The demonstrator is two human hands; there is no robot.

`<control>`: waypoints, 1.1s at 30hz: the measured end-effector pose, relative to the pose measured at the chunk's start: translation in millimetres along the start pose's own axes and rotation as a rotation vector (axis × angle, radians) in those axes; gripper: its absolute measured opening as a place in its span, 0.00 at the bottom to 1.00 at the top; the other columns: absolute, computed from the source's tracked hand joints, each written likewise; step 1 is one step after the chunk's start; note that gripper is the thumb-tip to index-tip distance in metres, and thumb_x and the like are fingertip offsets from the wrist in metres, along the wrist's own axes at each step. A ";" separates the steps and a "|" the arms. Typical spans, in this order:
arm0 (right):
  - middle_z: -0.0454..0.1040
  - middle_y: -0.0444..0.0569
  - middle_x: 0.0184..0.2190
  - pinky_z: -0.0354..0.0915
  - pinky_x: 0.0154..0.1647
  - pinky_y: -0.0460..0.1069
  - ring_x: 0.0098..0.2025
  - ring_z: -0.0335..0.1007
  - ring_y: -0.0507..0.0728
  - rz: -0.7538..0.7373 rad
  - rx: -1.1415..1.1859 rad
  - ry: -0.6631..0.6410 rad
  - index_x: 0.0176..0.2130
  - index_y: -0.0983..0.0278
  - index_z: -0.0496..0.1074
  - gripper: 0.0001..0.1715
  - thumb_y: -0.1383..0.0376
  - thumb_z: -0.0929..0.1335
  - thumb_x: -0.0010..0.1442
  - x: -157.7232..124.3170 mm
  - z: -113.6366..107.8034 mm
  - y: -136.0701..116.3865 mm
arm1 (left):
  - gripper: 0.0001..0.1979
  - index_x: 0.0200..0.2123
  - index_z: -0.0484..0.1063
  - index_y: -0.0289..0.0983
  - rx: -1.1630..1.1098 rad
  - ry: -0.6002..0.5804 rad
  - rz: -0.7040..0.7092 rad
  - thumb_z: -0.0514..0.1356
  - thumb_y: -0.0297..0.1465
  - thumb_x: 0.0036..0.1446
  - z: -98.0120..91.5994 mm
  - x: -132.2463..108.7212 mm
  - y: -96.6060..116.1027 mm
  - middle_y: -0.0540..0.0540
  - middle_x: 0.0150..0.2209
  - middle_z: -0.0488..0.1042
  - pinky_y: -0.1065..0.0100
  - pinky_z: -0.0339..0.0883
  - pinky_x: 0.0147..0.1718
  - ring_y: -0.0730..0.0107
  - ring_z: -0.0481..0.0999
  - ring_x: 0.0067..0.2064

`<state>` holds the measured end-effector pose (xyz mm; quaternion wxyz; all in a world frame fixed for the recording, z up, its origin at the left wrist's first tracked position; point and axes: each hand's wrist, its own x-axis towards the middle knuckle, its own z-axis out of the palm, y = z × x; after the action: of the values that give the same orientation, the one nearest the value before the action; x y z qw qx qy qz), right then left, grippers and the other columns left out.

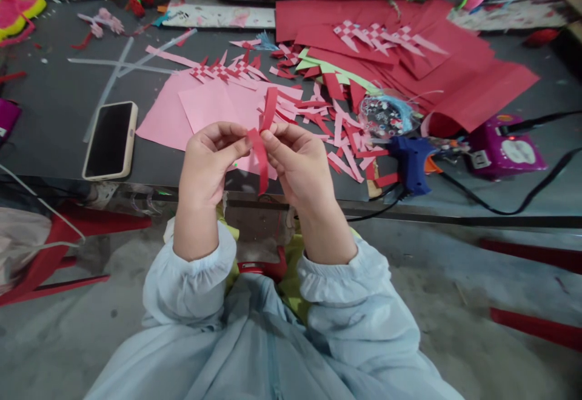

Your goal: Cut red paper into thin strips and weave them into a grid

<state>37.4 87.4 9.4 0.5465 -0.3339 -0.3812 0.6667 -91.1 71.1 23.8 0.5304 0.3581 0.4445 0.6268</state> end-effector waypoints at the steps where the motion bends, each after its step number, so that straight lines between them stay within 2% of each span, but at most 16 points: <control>1: 0.73 0.39 0.26 0.69 0.32 0.44 0.27 0.68 0.46 -0.003 -0.003 0.002 0.29 0.62 0.74 0.18 0.55 0.79 0.45 -0.2 -0.4 -0.4 | 0.13 0.26 0.75 0.35 0.000 -0.004 -0.004 0.76 0.25 0.39 -0.4 -0.1 0.1 0.53 0.26 0.76 0.76 0.72 0.32 0.78 0.76 0.29; 4: 0.73 0.40 0.24 0.68 0.32 0.44 0.26 0.68 0.47 0.029 -0.009 -0.054 0.28 0.63 0.75 0.17 0.56 0.79 0.45 -0.8 -1.5 -2.0 | 0.15 0.25 0.73 0.35 -0.015 0.019 -0.015 0.77 0.27 0.36 0.0 -0.5 1.4 0.54 0.24 0.75 0.79 0.69 0.27 0.81 0.74 0.26; 7: 0.73 0.40 0.22 0.68 0.31 0.44 0.26 0.68 0.46 0.059 -0.015 -0.098 0.26 0.64 0.75 0.18 0.56 0.80 0.44 -0.7 -2.1 -2.5 | 0.17 0.24 0.69 0.36 -0.004 0.031 -0.027 0.76 0.28 0.39 2.4 -1.2 4.2 0.56 0.23 0.73 0.80 0.68 0.25 0.82 0.72 0.25; 14: 0.73 0.39 0.21 0.68 0.30 0.44 0.24 0.69 0.46 0.008 0.006 -0.042 0.25 0.64 0.74 0.19 0.55 0.80 0.43 1.3 -0.6 1.0 | 0.23 0.23 0.59 0.38 0.010 0.056 -0.024 0.74 0.25 0.43 6.6 -1.9 7.1 0.59 0.20 0.68 0.79 0.64 0.21 0.83 0.69 0.21; 21: 0.73 0.38 0.19 0.68 0.27 0.42 0.23 0.69 0.45 -0.014 0.025 -0.005 0.24 0.65 0.74 0.20 0.55 0.81 0.39 4.3 -0.3 2.9 | 0.23 0.23 0.59 0.39 -0.002 0.113 0.003 0.75 0.23 0.40 6.3 1.0 3.4 0.58 0.20 0.70 0.78 0.67 0.23 0.82 0.71 0.22; 27: 0.73 0.38 0.20 0.68 0.27 0.42 0.23 0.69 0.45 -0.026 0.003 0.009 0.24 0.65 0.75 0.19 0.55 0.80 0.40 5.6 -0.6 6.0 | 0.22 0.23 0.59 0.39 0.030 0.131 0.011 0.72 0.22 0.43 7.2 0.3 3.1 0.58 0.21 0.70 0.79 0.64 0.21 0.82 0.70 0.22; 33: 0.72 0.38 0.19 0.68 0.27 0.44 0.22 0.68 0.45 -0.078 -0.070 0.052 0.25 0.64 0.73 0.17 0.57 0.79 0.44 8.5 -4.0 7.4 | 0.17 0.24 0.60 0.38 0.035 0.177 0.122 0.64 0.14 0.46 4.0 5.5 -6.0 0.58 0.20 0.68 0.79 0.64 0.22 0.80 0.71 0.23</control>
<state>35.8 95.5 0.8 0.5700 -0.3548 -0.4027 0.6222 -86.4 77.5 19.5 0.4434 0.3372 0.4778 0.6792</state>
